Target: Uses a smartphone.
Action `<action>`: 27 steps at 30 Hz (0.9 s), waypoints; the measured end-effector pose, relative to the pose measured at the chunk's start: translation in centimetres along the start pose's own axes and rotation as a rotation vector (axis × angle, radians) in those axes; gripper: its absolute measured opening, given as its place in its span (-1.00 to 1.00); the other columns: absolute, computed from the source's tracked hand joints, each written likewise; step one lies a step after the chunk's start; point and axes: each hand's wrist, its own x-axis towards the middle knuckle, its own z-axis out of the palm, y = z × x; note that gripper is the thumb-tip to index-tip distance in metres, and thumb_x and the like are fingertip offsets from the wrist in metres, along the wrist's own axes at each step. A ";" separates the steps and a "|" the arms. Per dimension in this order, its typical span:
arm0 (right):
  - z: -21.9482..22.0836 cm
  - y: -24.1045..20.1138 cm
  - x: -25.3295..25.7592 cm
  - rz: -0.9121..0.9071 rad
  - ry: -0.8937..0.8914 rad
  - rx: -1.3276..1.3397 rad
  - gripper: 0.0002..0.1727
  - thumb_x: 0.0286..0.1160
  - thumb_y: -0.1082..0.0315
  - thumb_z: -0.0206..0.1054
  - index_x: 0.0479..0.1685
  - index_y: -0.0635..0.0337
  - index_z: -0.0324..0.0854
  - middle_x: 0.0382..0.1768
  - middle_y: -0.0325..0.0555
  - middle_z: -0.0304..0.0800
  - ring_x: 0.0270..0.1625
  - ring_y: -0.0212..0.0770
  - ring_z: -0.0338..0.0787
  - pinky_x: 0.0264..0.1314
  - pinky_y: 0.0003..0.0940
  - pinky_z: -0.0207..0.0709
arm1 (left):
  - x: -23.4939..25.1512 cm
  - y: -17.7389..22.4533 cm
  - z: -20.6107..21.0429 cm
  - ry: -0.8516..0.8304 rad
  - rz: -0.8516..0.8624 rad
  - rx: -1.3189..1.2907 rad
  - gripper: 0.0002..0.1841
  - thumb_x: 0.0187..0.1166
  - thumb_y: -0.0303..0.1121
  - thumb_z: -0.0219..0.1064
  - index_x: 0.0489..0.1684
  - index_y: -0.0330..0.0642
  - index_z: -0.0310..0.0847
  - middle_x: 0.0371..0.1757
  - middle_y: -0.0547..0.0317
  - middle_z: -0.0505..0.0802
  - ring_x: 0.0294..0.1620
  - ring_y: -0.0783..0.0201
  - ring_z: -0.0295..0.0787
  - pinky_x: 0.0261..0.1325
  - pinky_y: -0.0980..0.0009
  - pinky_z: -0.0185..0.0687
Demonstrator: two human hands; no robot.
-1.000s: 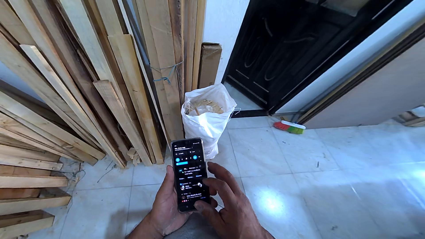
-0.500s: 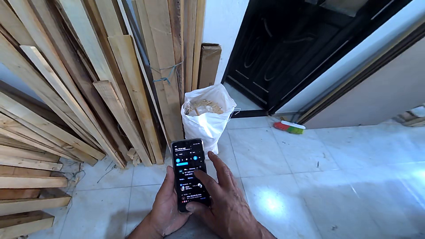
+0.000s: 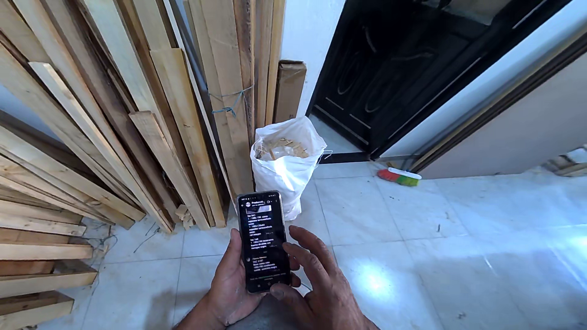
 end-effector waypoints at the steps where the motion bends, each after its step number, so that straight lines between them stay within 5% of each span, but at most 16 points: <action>1: 0.0 0.0 0.0 -0.001 -0.004 0.004 -0.32 0.52 -0.25 0.38 0.41 0.09 0.59 0.45 0.23 0.61 0.46 -0.08 0.69 0.42 -0.24 0.67 | 0.0 0.0 0.0 0.001 0.001 0.005 -0.26 0.62 0.37 0.08 0.52 -0.04 0.54 0.38 -0.19 0.75 0.40 -0.11 0.72 0.45 -0.08 0.61; 9: -0.1 0.0 0.2 -0.011 -0.020 0.034 -0.39 0.55 -0.18 0.40 0.36 0.10 0.61 0.42 0.16 0.63 0.23 -0.19 0.78 0.21 -0.34 0.73 | 0.0 0.2 0.2 0.016 0.010 0.006 -0.27 0.63 0.35 0.09 0.51 -0.05 0.55 0.38 -0.18 0.75 0.39 -0.08 0.72 0.43 -0.07 0.63; 27: -0.2 0.5 -0.3 0.017 -0.027 0.080 -0.50 0.58 -0.10 0.39 0.25 0.10 0.67 0.42 0.12 0.64 0.15 -0.27 0.79 0.10 -0.44 0.75 | 0.1 0.1 0.0 0.041 -0.003 0.008 -0.27 0.63 0.35 0.09 0.51 -0.05 0.55 0.39 -0.16 0.74 0.39 -0.06 0.72 0.44 -0.07 0.62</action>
